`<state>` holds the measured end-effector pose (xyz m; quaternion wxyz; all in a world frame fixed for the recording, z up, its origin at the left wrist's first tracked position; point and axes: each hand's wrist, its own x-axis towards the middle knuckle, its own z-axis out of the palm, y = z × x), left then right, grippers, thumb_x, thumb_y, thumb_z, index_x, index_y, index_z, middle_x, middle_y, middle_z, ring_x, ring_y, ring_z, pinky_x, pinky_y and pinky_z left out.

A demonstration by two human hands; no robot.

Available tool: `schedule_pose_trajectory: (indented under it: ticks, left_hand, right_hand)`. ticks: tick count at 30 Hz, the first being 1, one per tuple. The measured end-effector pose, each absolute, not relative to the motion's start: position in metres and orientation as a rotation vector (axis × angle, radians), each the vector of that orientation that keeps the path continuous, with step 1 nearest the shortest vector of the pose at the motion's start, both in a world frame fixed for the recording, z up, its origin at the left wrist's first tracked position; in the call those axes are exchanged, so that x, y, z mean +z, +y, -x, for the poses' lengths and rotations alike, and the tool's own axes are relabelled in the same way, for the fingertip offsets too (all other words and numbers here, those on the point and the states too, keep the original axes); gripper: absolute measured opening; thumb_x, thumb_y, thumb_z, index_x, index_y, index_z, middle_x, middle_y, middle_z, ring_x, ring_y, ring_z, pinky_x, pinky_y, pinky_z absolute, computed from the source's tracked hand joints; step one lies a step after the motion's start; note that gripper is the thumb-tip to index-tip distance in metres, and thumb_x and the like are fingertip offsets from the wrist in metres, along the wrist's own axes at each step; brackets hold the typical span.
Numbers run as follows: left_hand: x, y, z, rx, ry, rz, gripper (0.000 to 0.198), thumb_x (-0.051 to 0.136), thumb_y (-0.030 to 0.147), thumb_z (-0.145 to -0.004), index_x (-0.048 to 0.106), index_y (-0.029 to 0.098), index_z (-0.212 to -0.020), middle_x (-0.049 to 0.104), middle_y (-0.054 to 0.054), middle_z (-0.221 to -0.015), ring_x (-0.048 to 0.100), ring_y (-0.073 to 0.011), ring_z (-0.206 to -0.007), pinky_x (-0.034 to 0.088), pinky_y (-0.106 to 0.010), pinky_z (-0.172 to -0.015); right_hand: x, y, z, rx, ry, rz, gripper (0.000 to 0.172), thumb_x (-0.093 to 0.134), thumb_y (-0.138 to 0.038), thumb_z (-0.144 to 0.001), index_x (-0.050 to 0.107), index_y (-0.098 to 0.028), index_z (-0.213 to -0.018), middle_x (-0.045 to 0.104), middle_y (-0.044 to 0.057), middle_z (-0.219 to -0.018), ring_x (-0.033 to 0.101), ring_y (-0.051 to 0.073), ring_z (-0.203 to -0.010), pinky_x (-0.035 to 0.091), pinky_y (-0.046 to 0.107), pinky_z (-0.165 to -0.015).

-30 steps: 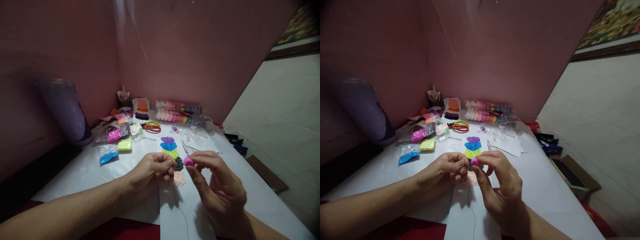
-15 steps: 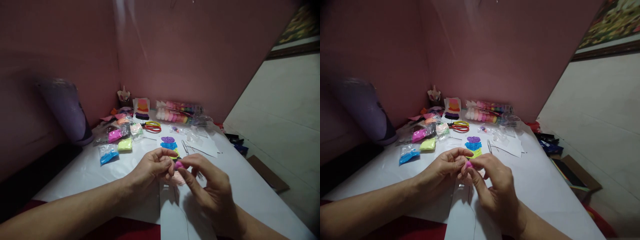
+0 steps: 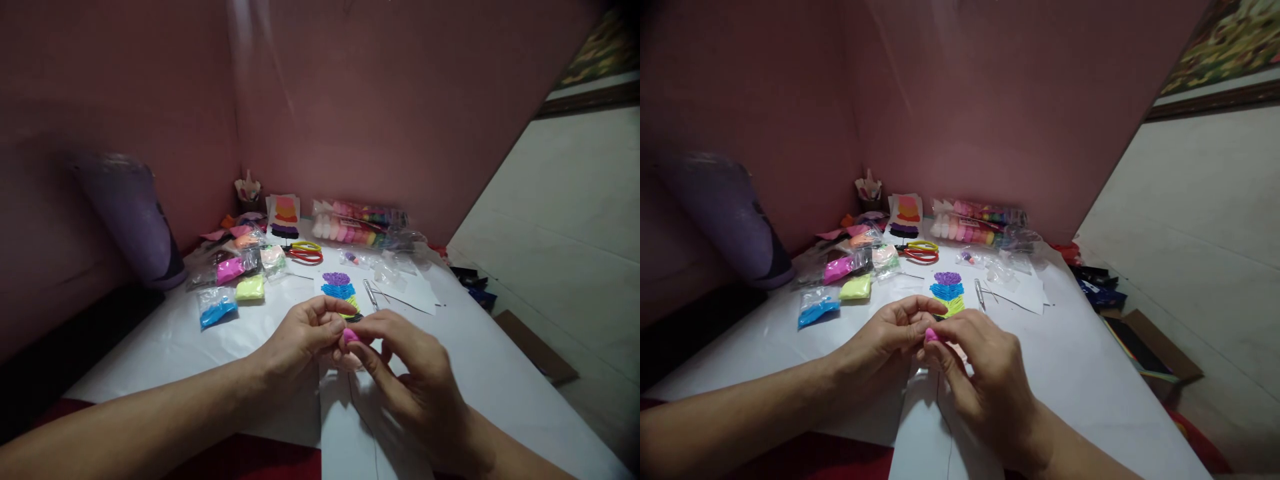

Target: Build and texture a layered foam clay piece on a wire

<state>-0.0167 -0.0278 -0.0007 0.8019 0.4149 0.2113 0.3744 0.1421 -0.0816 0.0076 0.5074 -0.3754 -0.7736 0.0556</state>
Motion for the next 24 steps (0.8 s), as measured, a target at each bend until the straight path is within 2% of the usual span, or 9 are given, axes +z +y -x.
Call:
schedule_pose_trajectory:
  ticks: [6, 9, 14, 17, 20, 24]
  left_hand:
    - [-0.0023, -0.0275, 0.0165, 0.802, 0.461, -0.928, 0.02, 0.066, 0.017, -0.082, 0.057, 0.011, -0.1, 0.057, 0.001, -0.064, 0.049, -0.0059, -0.055, 0.046, -0.021, -0.061]
    - [-0.0026, -0.0269, 0.0167, 0.816, 0.454, -0.879, 0.023, 0.068, 0.015, -0.079, 0.057, 0.011, -0.098, 0.054, 0.002, -0.064, 0.051, -0.0063, -0.056, 0.044, -0.02, -0.059]
    - [-0.0013, -0.0261, 0.0166, 0.811, 0.482, -0.924, 0.022, 0.068, 0.018, -0.08, 0.058, 0.011, -0.099, 0.057, 0.001, -0.064, 0.049, -0.0063, -0.055, 0.044, -0.022, -0.062]
    - [-0.0007, -0.0266, 0.0163, 0.812, 0.478, -0.878, 0.024, 0.071, 0.017, -0.077, 0.058, 0.012, -0.096, 0.055, 0.001, -0.064, 0.051, -0.0073, -0.056, 0.044, -0.021, -0.06]
    - [-0.0003, -0.0272, 0.0163, 0.81, 0.477, -0.888, 0.022, 0.069, 0.019, -0.079, 0.058, 0.012, -0.096, 0.056, 0.0, -0.065, 0.05, -0.0069, -0.056, 0.044, -0.021, -0.06]
    - [0.0001, -0.0277, 0.0166, 0.81, 0.492, -0.908, 0.024, 0.07, 0.019, -0.078, 0.058, 0.011, -0.097, 0.055, 0.001, -0.063, 0.05, -0.007, -0.055, 0.043, -0.021, -0.06]
  right_hand:
    - [0.0084, -0.0817, -0.143, 0.092, -1.762, 0.911, 0.018, 0.06, -0.007, -0.086, 0.063, -0.019, -0.098, 0.067, 0.002, -0.082, 0.06, 0.014, -0.073, 0.047, 0.026, -0.058]
    - [0.0086, -0.0822, -0.1434, 0.147, -1.91, 0.913, 0.014, 0.059, -0.007, -0.086, 0.063, -0.019, -0.092, 0.067, 0.001, -0.075, 0.059, 0.013, -0.067, 0.047, 0.025, -0.056]
    - [0.0069, -0.0821, -0.144, 0.075, -1.75, 0.918, 0.018, 0.06, -0.007, -0.086, 0.062, -0.02, -0.099, 0.067, 0.002, -0.081, 0.059, 0.012, -0.07, 0.047, 0.024, -0.056]
    - [0.0067, -0.0813, -0.1436, 0.134, -1.876, 0.947, 0.013, 0.06, -0.009, -0.087, 0.064, -0.019, -0.093, 0.067, 0.001, -0.077, 0.06, 0.012, -0.066, 0.047, 0.024, -0.053]
    - [0.0073, -0.0816, -0.1435, 0.12, -1.812, 0.98, 0.011, 0.06, -0.011, -0.087, 0.064, -0.019, -0.094, 0.066, 0.001, -0.076, 0.058, 0.011, -0.063, 0.047, 0.023, -0.053]
    - [0.008, -0.083, -0.144, 0.081, -1.796, 0.936, 0.014, 0.059, -0.01, -0.087, 0.063, -0.02, -0.096, 0.067, 0.001, -0.077, 0.06, 0.012, -0.067, 0.048, 0.024, -0.056]
